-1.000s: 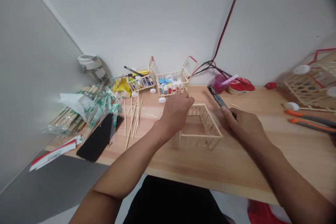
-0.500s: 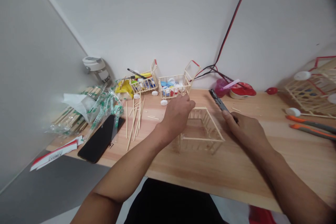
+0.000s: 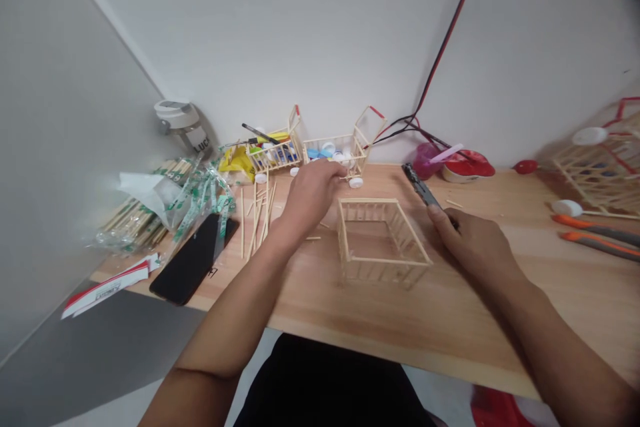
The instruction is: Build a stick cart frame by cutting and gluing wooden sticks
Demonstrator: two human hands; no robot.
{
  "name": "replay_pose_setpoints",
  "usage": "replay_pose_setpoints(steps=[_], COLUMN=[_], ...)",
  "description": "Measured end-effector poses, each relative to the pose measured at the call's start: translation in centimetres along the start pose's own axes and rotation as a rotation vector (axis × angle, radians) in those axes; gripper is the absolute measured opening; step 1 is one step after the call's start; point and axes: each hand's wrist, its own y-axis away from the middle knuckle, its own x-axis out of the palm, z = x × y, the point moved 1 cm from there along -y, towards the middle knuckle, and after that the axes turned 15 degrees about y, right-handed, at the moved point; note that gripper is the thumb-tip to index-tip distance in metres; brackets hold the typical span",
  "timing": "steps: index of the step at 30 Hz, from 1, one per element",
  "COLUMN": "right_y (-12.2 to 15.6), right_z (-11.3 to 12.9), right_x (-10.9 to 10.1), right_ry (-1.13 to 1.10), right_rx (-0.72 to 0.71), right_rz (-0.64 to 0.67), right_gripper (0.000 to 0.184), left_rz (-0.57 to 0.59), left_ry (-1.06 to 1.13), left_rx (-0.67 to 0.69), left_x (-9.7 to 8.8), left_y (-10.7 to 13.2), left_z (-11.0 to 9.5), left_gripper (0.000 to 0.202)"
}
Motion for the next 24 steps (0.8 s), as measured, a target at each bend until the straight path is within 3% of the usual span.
replay_pose_setpoints(steps=[9,24], right_y=[-0.1,0.1], right_z=[-0.1,0.0], right_x=[0.2,-0.1], right_ry=[0.004,0.027], right_rx=[0.016,0.004], right_rz=[0.022,0.006], right_gripper=[0.063,0.057], left_rz=[0.141,0.148], left_ry=[0.105,0.169], left_rx=[-0.103,-0.093], left_x=[-0.7,0.2], left_y=[0.2,0.2], left_z=[-0.2,0.0], left_gripper=[0.017,0.019])
